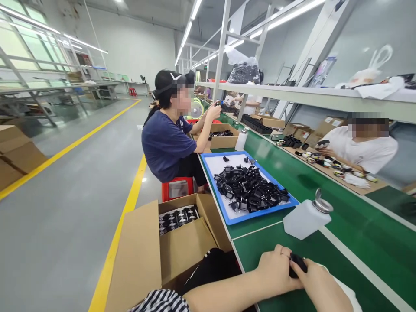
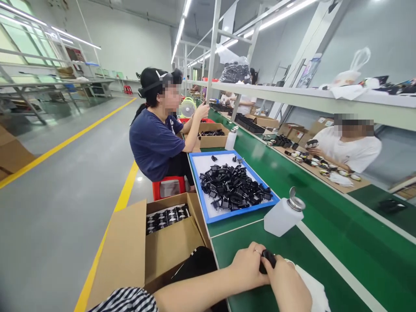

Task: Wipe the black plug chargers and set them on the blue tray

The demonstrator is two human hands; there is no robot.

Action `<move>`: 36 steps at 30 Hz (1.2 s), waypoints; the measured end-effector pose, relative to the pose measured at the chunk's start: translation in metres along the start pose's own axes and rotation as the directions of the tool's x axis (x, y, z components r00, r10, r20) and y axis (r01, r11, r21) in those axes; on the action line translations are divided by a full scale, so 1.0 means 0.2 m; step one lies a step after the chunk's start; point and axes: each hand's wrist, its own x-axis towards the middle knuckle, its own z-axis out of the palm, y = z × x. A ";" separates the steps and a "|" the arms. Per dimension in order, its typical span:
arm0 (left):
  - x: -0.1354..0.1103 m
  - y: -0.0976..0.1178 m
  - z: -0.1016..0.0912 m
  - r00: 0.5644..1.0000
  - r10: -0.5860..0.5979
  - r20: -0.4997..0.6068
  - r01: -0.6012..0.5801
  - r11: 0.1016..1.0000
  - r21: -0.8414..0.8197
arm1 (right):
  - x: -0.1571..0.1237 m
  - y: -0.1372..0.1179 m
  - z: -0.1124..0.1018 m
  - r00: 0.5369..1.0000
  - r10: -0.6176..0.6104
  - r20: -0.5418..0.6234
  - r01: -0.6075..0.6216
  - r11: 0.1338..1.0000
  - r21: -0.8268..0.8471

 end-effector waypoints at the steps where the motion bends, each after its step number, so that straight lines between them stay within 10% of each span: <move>1: 0.00 0.00 0.00 1.000 -0.002 -0.006 0.002 1.000 0.018 | 0.00 -0.01 -0.01 1.000 0.005 0.017 -0.004 1.000 -0.007; 21: -0.03 0.05 -0.02 0.996 -0.079 -0.033 0.069 0.971 -0.228 | 0.00 -0.02 -0.04 0.997 -0.073 0.016 0.073 0.997 -0.018; 36: 0.04 0.10 -0.04 0.982 -0.163 0.098 0.172 0.981 -0.088 | 0.02 -0.06 -0.12 0.993 -0.074 0.093 0.081 0.995 -0.065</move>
